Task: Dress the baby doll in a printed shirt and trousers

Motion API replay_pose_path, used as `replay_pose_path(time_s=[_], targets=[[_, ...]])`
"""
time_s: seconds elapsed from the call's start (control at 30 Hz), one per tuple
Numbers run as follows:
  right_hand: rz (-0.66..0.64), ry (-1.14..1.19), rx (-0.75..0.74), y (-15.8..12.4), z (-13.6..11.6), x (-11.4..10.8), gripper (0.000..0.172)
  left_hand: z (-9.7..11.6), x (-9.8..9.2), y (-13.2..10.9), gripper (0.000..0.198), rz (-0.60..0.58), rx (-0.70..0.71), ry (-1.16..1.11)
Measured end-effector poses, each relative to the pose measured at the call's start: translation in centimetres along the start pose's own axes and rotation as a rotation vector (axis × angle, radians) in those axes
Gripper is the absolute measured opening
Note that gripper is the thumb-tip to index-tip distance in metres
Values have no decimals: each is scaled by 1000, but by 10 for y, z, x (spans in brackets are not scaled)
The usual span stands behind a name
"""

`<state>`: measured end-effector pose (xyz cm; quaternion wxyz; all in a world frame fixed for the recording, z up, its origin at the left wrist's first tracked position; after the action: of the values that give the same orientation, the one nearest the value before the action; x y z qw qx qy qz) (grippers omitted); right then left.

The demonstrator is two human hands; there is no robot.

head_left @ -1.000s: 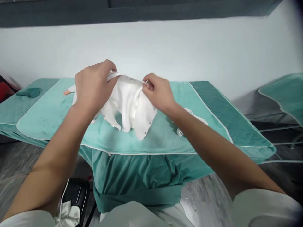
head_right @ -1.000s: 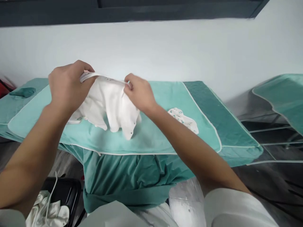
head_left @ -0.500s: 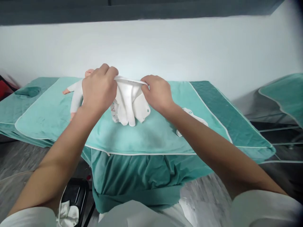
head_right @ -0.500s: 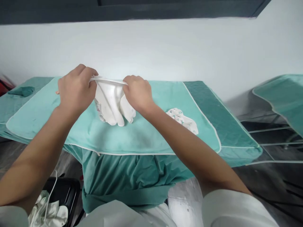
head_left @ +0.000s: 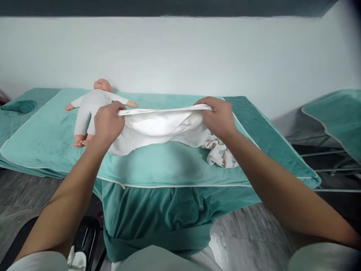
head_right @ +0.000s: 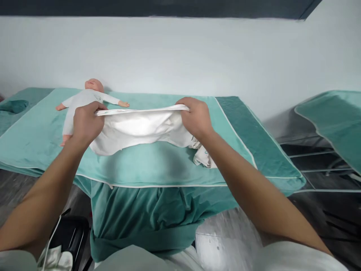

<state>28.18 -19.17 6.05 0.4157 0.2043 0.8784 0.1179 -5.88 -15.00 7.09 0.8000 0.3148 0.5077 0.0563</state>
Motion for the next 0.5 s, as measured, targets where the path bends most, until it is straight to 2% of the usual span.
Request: replay_pose_path(time_s=[0.13, 0.2, 0.27, 0.33, 0.4, 0.47, 0.5], targets=[[-25, 115, 253, 12, 19, -19, 33, 0, 0, 0, 27, -25, -77, -110], [-81, 33, 299, 28, 24, -21, 30, 2, 0, 6, 28, -51, -98, -66], [-175, -139, 274, 46, 28, -12, 27, 3, 6, 15, 30, -81, -109, 20], [-251, -352, 234, 60, 31, 10, 26, 2, 21, 20, 34, -112, -116, 118], [-227, -521, 198, 59, 29, 41, 32, 3, 46, 17, 39, -111, -101, 214], [-135, -560, 78, 43, 21, 80, 39, 8, 80, 6, 46, -92, -23, 286], [-152, -511, -40, 30, 16, 103, 41, 13, 100, -3, 48, -113, 50, 298]])
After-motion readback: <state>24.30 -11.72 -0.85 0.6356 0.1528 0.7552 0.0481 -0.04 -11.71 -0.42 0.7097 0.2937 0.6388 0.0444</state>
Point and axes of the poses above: each hand's wrist, its own y-axis towards the middle knuckle, its own x-axis out of the palm, z = x × y, the point moved 3 cm from there along y, towards the middle knuckle, and after that the axes turned 12 degrees about x, right-handed, at the moved point
